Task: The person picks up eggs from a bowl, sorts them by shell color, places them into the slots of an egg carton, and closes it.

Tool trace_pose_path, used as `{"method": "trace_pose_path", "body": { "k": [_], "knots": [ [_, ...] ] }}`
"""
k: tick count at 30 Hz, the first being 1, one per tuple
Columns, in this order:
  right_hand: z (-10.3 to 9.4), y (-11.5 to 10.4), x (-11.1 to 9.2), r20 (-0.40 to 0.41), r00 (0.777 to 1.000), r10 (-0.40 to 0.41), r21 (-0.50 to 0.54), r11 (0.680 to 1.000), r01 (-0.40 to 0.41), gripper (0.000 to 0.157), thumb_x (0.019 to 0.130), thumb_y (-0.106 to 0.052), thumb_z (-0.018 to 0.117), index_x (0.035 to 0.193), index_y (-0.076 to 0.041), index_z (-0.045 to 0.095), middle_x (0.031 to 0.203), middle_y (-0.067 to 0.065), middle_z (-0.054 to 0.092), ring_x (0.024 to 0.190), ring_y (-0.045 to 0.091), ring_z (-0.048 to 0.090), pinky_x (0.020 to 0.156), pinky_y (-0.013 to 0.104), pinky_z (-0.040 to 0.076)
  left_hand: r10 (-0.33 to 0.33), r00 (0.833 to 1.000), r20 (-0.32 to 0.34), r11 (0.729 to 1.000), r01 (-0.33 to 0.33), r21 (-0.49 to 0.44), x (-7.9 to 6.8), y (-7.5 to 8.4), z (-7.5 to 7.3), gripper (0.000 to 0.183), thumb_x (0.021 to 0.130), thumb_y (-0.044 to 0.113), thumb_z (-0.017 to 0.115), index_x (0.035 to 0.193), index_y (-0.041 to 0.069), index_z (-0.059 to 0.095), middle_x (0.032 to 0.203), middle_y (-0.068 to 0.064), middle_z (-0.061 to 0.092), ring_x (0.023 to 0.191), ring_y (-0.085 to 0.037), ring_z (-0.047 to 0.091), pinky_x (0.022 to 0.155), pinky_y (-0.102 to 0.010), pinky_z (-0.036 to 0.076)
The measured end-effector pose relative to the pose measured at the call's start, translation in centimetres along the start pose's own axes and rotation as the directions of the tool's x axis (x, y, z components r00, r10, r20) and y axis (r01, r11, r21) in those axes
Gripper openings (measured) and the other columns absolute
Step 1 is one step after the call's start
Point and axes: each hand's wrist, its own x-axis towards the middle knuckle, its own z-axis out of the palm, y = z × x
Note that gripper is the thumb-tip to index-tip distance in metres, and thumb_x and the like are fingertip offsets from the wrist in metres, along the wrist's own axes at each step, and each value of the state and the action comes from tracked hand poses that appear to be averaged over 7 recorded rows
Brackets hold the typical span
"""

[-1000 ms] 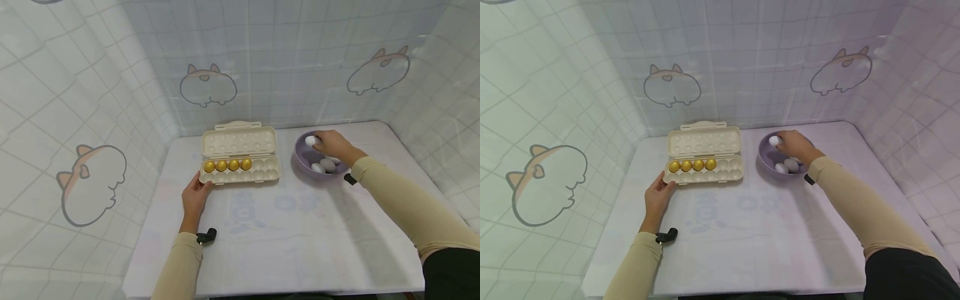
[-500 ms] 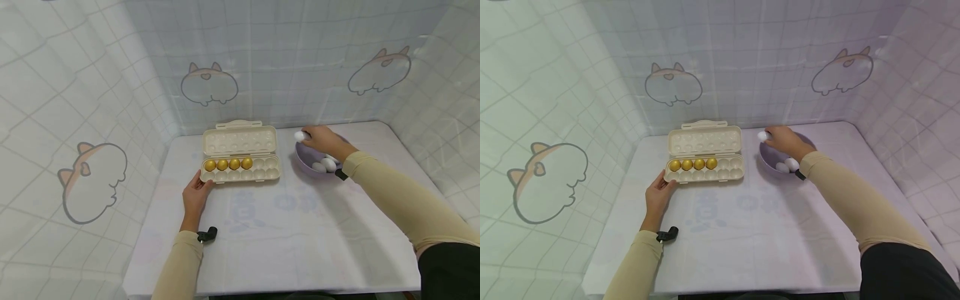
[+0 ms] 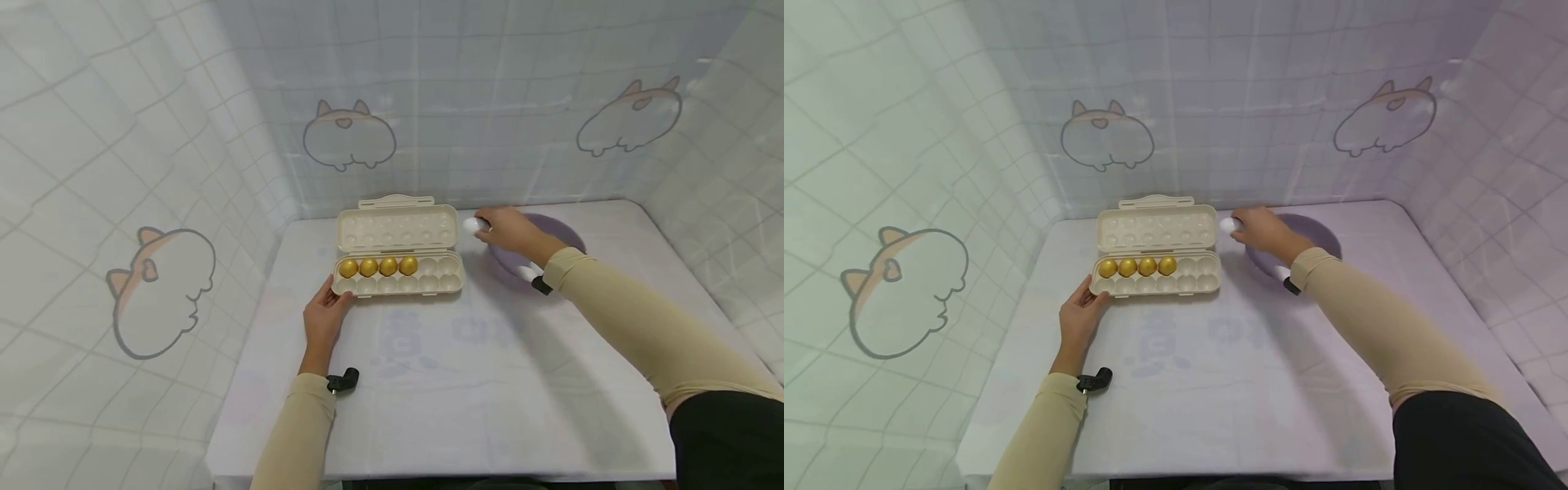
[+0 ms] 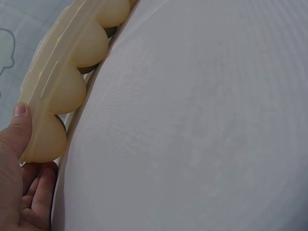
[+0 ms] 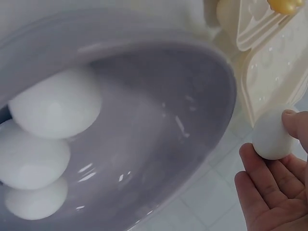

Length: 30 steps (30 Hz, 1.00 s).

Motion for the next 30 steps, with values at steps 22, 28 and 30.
{"method": "trace_pose_path", "body": {
  "k": [22, 28, 30],
  "knots": [
    [1.8, -3.9, 2.1, 0.019, 0.997, -0.079, 0.022, 0.997, 0.078, 0.033, 0.1, -0.019, 0.073, 0.125, 0.0, 0.067, 0.111, 0.015, 0.075, 0.098, 0.03, 0.068, 0.09, 0.049, 0.058, -0.02, 1.0, 0.012, 1.0, 0.02, -0.005, 0.1, 0.3, -0.1, 0.072, 0.093, 0.03, 0.084, 0.156, 0.022, 0.053, 0.155, -0.012, 0.059, 0.138, -0.023, 0.063, 0.111, -0.029, 0.055],
    [2.3, -4.7, 2.6, 0.02, 0.996, -0.091, 0.027, 0.996, 0.091, 0.035, 0.099, -0.019, 0.073, 0.128, 0.001, 0.067, 0.115, 0.017, 0.076, 0.101, 0.031, 0.07, 0.094, 0.049, 0.058, -0.01, 1.0, 0.013, 1.0, 0.01, -0.01, 0.1, 0.1, -0.1, 0.071, 0.092, 0.03, 0.084, 0.156, 0.02, 0.054, 0.154, -0.014, 0.06, 0.138, -0.024, 0.064, 0.11, -0.029, 0.055],
    [2.5, -5.0, 2.7, 0.015, 0.994, -0.106, 0.031, 0.994, 0.106, 0.033, 0.099, -0.019, 0.073, 0.126, 0.0, 0.068, 0.112, 0.016, 0.076, 0.099, 0.031, 0.069, 0.092, 0.049, 0.058, -0.007, 1.0, 0.012, 1.0, 0.007, -0.009, 0.1, 0.1, -0.1, 0.072, 0.092, 0.03, 0.084, 0.156, 0.02, 0.054, 0.154, -0.014, 0.06, 0.138, -0.024, 0.063, 0.111, -0.029, 0.055]
  ]
}}
